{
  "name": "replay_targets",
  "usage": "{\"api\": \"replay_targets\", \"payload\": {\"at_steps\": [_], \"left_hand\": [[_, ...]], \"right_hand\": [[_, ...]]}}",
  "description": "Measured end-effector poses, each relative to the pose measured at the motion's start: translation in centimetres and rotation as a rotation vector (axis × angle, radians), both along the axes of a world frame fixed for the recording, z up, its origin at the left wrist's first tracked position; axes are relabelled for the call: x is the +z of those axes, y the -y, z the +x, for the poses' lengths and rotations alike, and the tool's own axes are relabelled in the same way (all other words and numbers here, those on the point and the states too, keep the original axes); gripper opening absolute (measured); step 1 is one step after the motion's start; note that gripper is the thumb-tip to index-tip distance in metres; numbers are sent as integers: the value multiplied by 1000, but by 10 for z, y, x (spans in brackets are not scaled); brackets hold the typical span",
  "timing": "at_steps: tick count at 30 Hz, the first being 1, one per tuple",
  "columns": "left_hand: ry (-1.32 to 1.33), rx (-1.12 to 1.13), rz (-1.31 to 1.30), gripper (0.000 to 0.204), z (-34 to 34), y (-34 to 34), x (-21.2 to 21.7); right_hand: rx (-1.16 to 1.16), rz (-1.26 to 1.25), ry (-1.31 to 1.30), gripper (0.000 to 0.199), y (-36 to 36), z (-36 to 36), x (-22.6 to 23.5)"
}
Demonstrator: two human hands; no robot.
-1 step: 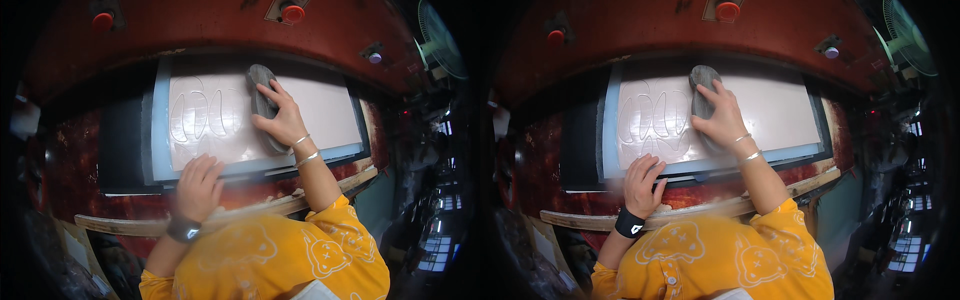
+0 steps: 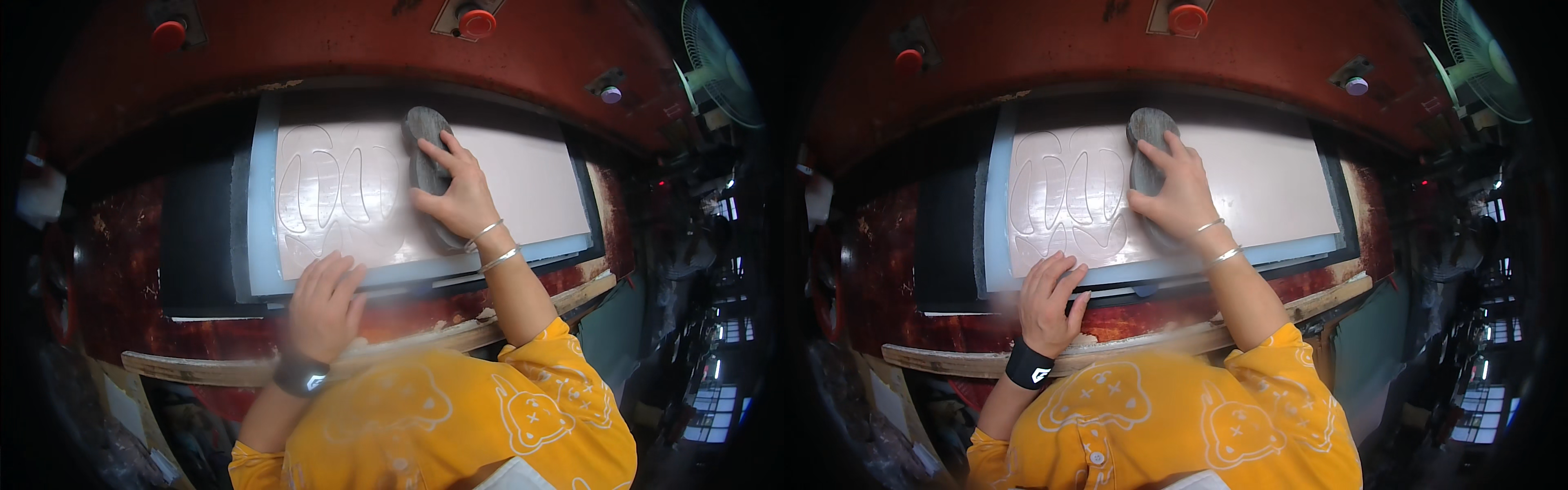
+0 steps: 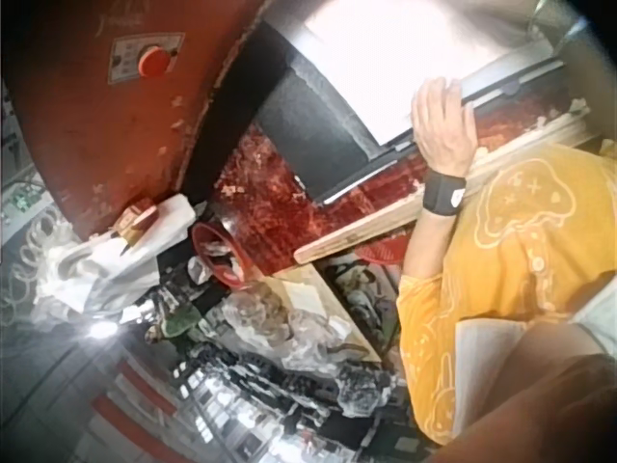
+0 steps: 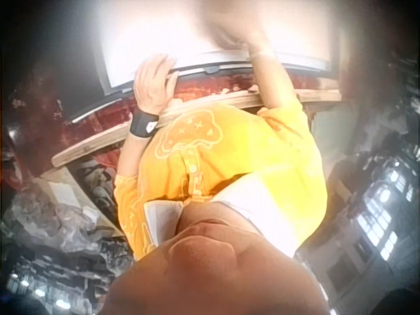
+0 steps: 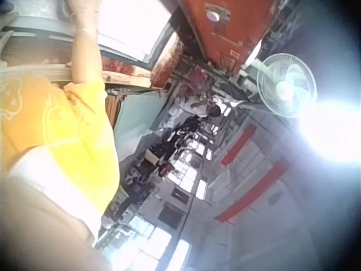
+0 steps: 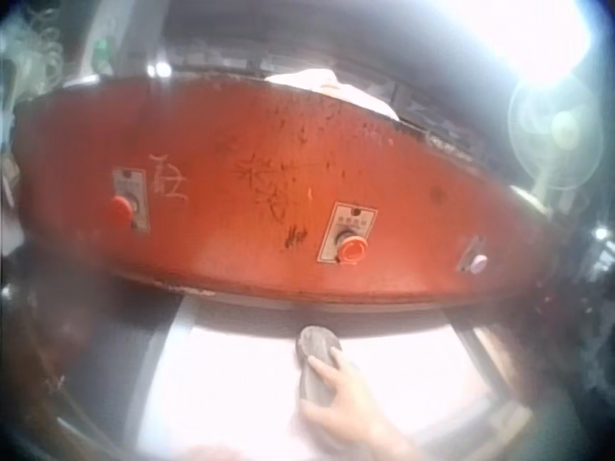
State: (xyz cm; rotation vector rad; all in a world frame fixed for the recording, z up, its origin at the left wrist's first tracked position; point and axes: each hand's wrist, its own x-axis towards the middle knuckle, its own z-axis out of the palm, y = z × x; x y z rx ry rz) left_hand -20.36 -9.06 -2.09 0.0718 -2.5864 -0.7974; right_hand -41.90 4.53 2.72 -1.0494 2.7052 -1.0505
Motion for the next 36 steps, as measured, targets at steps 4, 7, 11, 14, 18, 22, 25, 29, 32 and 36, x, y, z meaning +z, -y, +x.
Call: {"api": "replay_targets", "payload": {"at_steps": [4, 7, 11, 14, 18, 22, 25, 29, 32, 36], "left_hand": [[-19, -6, 45, 38, 0, -1, -2], [-1, -6, 31, 38, -1, -1, 1], [14, -11, 54, 39, -4, 3, 3], [-12, -17, 59, 38, -1, 3, 0], [-119, -80, 162, 33, 17, -17, -4], [250, -400, 575, 20, 34, -57, -11], [8, -330, 336, 14, 34, -68, -21], [-50, -311, 275, 7, 38, -70, -33], [-27, -187, 203, 9, 43, -76, -38], [-49, -40, 164, 16, 48, -86, -39]], "right_hand": [[-35, 144, -147, 63, 8, 6, -13], [-64, 214, -213, 64, 13, 10, -15], [-69, 237, -200, 65, 14, 9, -14], [-63, 154, -100, 65, 2, -1, -17], [-132, -189, -195, 58, -56, -33, -16], [-607, -466, -602, 67, -126, -78, 3], [-895, -622, -793, 73, -171, -124, 43], [-942, -720, -589, 78, -206, -163, 64], [-766, -895, -366, 84, -228, -138, 45], [-697, -911, -291, 76, -233, -36, 4]]}}
